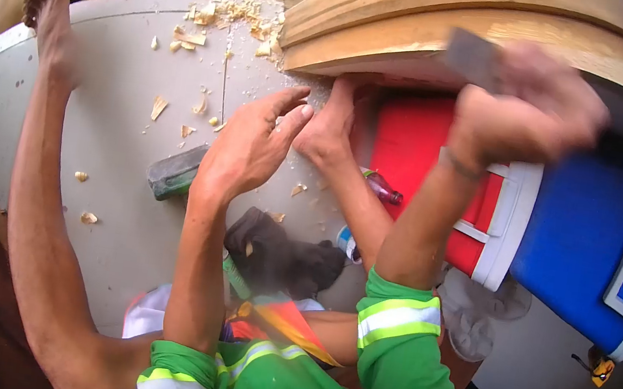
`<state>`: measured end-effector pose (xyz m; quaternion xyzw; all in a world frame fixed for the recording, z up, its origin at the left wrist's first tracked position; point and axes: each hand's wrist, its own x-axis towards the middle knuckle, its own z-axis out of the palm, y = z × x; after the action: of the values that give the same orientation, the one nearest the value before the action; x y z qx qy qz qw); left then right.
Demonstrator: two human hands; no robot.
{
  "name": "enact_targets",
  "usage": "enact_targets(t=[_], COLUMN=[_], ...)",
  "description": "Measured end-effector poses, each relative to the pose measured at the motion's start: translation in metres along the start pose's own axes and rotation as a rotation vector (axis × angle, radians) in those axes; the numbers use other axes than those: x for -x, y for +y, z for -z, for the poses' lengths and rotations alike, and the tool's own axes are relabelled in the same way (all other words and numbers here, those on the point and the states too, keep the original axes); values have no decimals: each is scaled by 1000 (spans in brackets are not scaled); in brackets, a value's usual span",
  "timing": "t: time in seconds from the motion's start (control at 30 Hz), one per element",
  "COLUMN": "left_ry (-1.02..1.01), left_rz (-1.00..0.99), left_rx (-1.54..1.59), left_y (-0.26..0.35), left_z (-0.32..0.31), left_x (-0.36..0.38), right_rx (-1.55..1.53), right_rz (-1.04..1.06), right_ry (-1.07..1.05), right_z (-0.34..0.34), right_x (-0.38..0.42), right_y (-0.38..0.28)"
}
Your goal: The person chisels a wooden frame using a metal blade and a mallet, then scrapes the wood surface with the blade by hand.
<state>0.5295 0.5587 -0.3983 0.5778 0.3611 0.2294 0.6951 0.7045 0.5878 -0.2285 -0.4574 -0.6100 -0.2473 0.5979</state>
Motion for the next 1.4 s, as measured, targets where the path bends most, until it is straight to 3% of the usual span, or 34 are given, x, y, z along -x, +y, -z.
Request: enact_targets(t=[0.07, 0.17, 0.23, 0.3, 0.4, 0.43, 0.5, 0.57, 0.63, 0.77, 0.83, 0.93, 1.0, 1.1, 1.17, 1.3, 1.4], left_ry=[-13, -12, -14, -33, -39, -29, -7, 0, -1, -24, -27, -13, -14, -9, -9, -3, -21], left_rz=[-23, 10, -2, -6, 30, 35, 20, 12, -8, -6, -2, -37, -14, 9, -13, 2, -8], left_rx=[-27, 1, -28, -28, 3, 9, -2, -35, -29, -3, -15, -10, 8, 27, 28, 11, -11], left_y=[3, 2, -1, 6, 6, 3, 3, 4, 9, 8, 6, 13, 9, 2, 0, 7, 1], left_z=[4, 3, 3, 2, 3, 3, 4, 3, 3, -1, -1, 2, 2, 2, 2, 4, 2], left_x=[-3, 4, 0, 0, 7, 8, 3, 2, 1, 4, 3, 0, 5, 2, -3, 3, -3], right_rx=[-2, -414, -295, -120, -253, -244, -300, -170, -228, -242, 174, -284, -294, -9, 239, 321, 635], right_rz=[-243, -241, -163, -386, -35, -216, -111, -215, -223, -126, 69, -194, -155, 64, -272, 218, 491], right_ry=[-8, -31, -29, -54, -91, 0, 77, 87, 6, -111, -85, -324, -237, -286, -53, -58, -70], right_z=[-12, 7, 13, 1, 4, 10, 14, 6, 7, 30, 29, 22, 21, 24, 1, -1, 19], right_x=[13, -22, -22, 8, -6, -26, -44, -38, -43, -66, -42, -32, -47, -51, -10, -12, 6], right_y=[-26, -39, -8, -13, -17, -34, -19, -29, -28, -26, -3, -7, -18, -8, -10, 1, 42])
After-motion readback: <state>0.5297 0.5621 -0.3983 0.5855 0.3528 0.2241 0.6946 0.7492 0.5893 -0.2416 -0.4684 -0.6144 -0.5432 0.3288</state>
